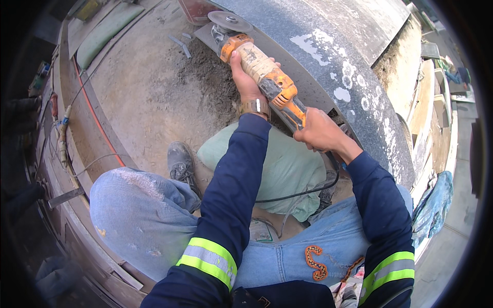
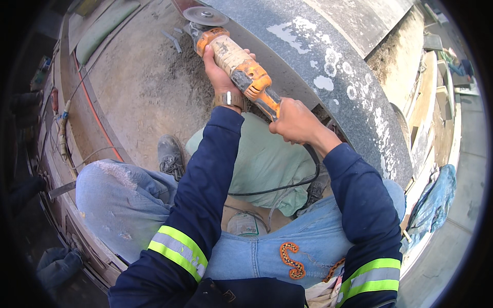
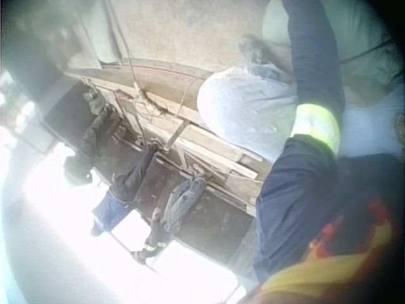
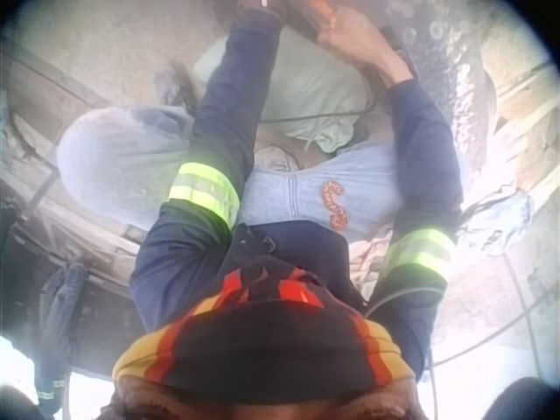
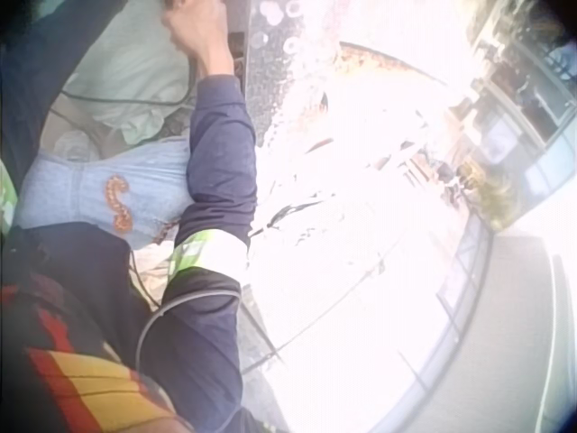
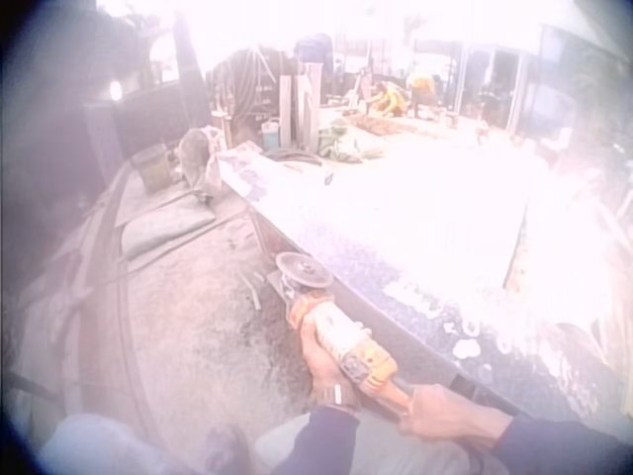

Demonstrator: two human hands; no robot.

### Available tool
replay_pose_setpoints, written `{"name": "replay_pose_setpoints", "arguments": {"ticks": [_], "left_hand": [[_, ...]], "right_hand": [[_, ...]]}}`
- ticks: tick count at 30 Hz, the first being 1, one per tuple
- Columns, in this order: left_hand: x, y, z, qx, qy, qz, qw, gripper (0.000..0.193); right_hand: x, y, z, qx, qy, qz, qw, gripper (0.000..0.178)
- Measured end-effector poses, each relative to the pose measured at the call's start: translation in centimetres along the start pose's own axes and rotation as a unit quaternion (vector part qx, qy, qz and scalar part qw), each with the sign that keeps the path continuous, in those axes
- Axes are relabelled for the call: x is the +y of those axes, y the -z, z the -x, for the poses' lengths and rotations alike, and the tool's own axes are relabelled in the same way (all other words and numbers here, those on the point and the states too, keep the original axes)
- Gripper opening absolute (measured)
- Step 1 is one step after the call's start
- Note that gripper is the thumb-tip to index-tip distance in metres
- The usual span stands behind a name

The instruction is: The person kneels on the ground and uses an angle grinder to smooth the edge of a large stone slab. They hold the tool with both hands and move it along the slab's edge, generating dust.

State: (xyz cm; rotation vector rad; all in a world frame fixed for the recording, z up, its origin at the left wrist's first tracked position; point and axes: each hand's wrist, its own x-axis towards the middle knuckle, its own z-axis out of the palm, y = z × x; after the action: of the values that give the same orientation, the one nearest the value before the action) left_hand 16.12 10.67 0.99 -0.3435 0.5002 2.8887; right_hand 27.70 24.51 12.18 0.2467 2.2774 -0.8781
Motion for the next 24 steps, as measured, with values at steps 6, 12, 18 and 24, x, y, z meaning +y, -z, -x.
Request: {"name": "replay_pose_setpoints", "arguments": {"ticks": [6, 12, 18, 24], "left_hand": [[-0.22, -0.23, 0.26, 0.004, 0.005, 0.014, 1.000, 0.070], [-0.07, -0.20, 0.32, 0.017, 0.015, 0.018, 1.000, 0.070], [0.14, -0.58, 0.45, 0.024, 0.010, -0.004, 1.000, 0.070], [0.34, -0.35, 0.09, 0.013, 0.012, 0.004, 1.000, 0.070]], "right_hand": [[0.25, -0.01, 0.45, 0.003, 0.005, -0.003, 1.000, 0.033], [-0.14, 0.10, 0.70, 0.000, 0.003, -0.008, 1.000, 0.031], [-0.25, 0.14, 0.53, -0.003, 0.002, -0.004, 1.000, 0.030], [-0.54, 0.20, 0.42, 0.004, 0.001, 0.000, 1.000, 0.030]]}}
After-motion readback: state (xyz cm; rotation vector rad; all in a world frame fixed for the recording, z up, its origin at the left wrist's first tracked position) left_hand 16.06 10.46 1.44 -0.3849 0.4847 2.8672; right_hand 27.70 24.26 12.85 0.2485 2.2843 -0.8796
